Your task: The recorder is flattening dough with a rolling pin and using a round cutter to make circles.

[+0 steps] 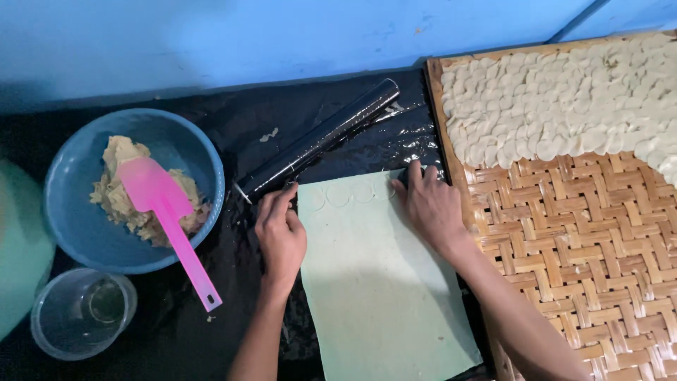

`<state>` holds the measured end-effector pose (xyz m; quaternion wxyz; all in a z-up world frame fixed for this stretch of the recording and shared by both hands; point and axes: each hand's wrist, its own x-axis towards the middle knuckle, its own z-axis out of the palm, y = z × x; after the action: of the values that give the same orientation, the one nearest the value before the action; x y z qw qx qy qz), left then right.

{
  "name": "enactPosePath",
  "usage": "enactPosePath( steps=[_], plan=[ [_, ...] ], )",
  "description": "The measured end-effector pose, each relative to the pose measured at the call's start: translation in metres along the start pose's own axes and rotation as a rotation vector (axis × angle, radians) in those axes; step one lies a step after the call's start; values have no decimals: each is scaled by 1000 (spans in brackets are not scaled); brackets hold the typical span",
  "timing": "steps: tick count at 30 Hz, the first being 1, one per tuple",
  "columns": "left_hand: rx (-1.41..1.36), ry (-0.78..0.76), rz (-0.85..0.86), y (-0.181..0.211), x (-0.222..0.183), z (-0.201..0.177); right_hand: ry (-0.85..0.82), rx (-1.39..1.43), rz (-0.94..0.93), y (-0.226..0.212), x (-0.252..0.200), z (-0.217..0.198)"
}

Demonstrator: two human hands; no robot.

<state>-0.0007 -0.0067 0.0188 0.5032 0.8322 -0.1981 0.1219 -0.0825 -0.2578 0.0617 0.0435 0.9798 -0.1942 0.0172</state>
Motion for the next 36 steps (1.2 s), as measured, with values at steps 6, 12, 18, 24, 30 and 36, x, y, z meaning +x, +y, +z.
enactPosePath(
  steps=[6, 12, 18, 24, 30, 36],
  plan=[
    [-15, 9, 13, -4, -2, 0, -41, 148, 7, 15, -1, 0],
    [-65, 56, 27, -7, -2, -2, 285, 568, -2, 1, -35, -18],
    [-78, 25, -25, -6, 1, -6, -77, 546, -163, -80, -56, -60],
    [-117, 3, -17, -14, -2, -3, -121, 389, -347, -122, -44, -32],
    [-168, -17, -35, -19, -2, -2, -65, 222, -398, -134, -37, 0],
    [-146, -44, -34, -15, 1, -5, 10, 37, -402, -144, -37, 3]
  ],
)
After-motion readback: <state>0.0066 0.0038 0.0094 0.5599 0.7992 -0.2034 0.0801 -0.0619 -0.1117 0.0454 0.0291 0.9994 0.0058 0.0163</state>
